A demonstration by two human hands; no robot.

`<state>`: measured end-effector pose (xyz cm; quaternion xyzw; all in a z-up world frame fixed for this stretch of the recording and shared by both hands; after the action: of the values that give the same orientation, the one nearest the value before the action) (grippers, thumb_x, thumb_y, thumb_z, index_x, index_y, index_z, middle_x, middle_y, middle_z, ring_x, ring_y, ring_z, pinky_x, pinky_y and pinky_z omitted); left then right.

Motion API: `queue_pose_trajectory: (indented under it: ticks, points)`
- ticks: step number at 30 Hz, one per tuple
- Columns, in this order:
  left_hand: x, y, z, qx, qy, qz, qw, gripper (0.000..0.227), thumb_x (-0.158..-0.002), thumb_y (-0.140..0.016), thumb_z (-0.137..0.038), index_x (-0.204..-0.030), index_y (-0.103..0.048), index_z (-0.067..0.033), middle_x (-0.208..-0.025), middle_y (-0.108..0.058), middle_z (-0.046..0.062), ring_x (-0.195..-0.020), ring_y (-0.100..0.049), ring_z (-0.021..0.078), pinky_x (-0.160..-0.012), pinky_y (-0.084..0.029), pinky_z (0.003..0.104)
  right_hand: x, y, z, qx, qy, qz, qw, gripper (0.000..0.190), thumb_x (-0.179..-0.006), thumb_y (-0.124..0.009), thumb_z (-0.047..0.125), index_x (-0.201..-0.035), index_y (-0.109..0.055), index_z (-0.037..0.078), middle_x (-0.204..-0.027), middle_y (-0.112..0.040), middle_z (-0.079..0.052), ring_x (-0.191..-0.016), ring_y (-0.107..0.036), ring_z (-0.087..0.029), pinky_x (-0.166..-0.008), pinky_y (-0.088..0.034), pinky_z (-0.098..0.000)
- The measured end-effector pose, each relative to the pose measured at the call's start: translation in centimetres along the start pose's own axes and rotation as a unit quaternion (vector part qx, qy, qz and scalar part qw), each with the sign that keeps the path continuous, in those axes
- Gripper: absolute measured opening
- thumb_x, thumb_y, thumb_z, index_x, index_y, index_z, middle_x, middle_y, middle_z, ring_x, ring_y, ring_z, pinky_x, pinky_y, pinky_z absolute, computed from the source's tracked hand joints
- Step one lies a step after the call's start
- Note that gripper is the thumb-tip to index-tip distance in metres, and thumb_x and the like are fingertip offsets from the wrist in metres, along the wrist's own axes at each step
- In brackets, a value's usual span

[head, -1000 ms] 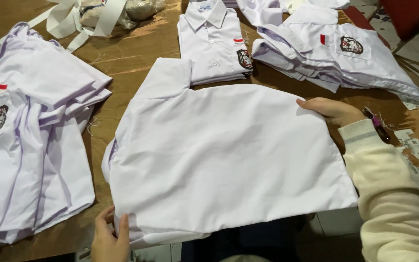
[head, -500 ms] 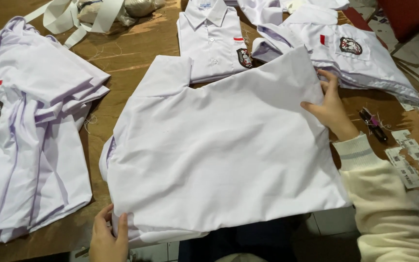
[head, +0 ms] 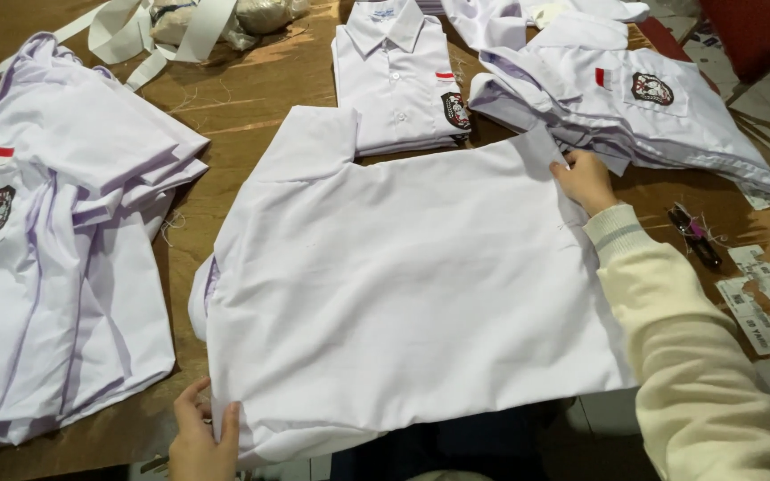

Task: Buttoning and neatly folding a white school uniform shirt on a factory work table.

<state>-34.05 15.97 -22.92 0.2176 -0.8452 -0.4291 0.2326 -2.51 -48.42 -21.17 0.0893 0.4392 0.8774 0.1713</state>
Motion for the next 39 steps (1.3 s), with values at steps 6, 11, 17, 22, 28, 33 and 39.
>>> queue_pose_trajectory:
  ticks: [6,11,17,22,28,33,39]
  points:
    - [-2.0,3.6,-2.6,-0.039,-0.159,-0.117,0.979,0.051,-0.092,-0.069,-0.038,-0.137,-0.062,-0.0141,-0.109,-0.068,0.004,-0.099,-0.067,0.0286,-0.078,-0.053,0.049,2.1,1.1,4.7,0.068,-0.02,-0.001,0.997,0.059,-0.09,-0.058,0.027,-0.148,-0.044,0.021,-0.141,-0.045,-0.02,-0.127,-0.04,-0.05,-0.101,-0.038,-0.0598]
    - [-1.7,8.1,-13.8,0.101,-0.168,0.031,0.98,0.04,-0.098,-0.057,-0.027,-0.133,-0.058,-0.007,-0.122,-0.067,0.009,-0.107,-0.065,0.0234,-0.094,-0.051,0.041,0.3,0.0,5.4,0.084,-0.02,0.038,0.996,0.051,-0.103,-0.042,0.045,-0.138,-0.052,0.009,-0.145,-0.048,-0.023,-0.137,-0.028,-0.049,-0.107,-0.021,-0.0661]
    - [-9.7,4.3,-17.3,0.126,-0.285,0.053,0.949,0.031,-0.101,-0.065,-0.023,-0.125,-0.066,-0.0035,-0.119,-0.07,0.024,-0.112,-0.067,0.0439,-0.092,-0.054,0.057,-2.2,-1.4,3.5,0.031,0.009,-0.022,0.999,0.045,-0.107,-0.053,0.04,-0.142,-0.056,0.011,-0.139,-0.052,-0.022,-0.136,-0.037,-0.046,-0.108,-0.022,-0.0692]
    - [-21.7,-1.2,-18.8,0.05,-0.301,-0.015,0.952,0.034,-0.105,-0.064,-0.036,-0.124,-0.066,-0.0076,-0.118,-0.066,0.02,-0.113,-0.064,0.0444,-0.095,-0.051,0.054,-4.9,-2.3,2.0,0.04,0.037,-0.039,0.998,0.031,-0.109,-0.052,0.036,-0.133,-0.061,0.018,-0.132,-0.054,-0.017,-0.132,-0.041,-0.044,-0.106,-0.025,-0.0664]
    - [-33.9,-7.8,-18.5,0.002,-0.229,-0.025,0.973,0.046,-0.108,-0.055,-0.05,-0.12,-0.072,-0.0083,-0.114,-0.069,0.018,-0.111,-0.065,0.0438,-0.092,-0.052,0.053,-5.1,-3.3,1.8,0.111,0.043,-0.086,0.989,0.037,-0.111,-0.053,0.045,-0.124,-0.065,0.012,-0.124,-0.059,-0.021,-0.128,-0.045,-0.045,-0.103,-0.029,-0.0644]
    - [-32.4,-8.1,-20.7,0.047,-0.211,0.02,0.976,0.061,-0.107,-0.052,-0.063,-0.116,-0.073,-0.0058,-0.113,-0.072,0.023,-0.111,-0.066,0.0453,-0.089,-0.054,0.055,-6.8,-5.0,-0.7,0.175,0.068,-0.134,0.973,0.047,-0.115,-0.049,0.05,-0.116,-0.061,0.005,-0.113,-0.065,-0.025,-0.113,-0.059,-0.049,-0.095,-0.037,-0.0646]
    - [-27.6,-7.3,-23.8,0.053,-0.231,-0.028,0.971,0.04,-0.111,-0.051,-0.039,-0.114,-0.059,0.0006,-0.113,-0.066,0.029,-0.109,-0.066,0.0508,-0.089,-0.054,0.06,-7.6,-5.4,-1.0,0.381,0.224,-0.414,0.796,0.044,-0.109,-0.065,0.049,-0.098,-0.069,0.007,-0.073,-0.068,-0.006,-0.069,-0.071,-0.027,-0.072,-0.049,-0.0445]
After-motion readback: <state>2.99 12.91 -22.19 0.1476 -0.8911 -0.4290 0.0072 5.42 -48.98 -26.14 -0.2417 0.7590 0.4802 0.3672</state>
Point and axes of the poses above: each hand's wrist, its own x-axis away from the middle knuckle, its own y-axis out of the back of the hand, z = x × y, the point moved 2 cm from there along -x, towards the middle knuckle
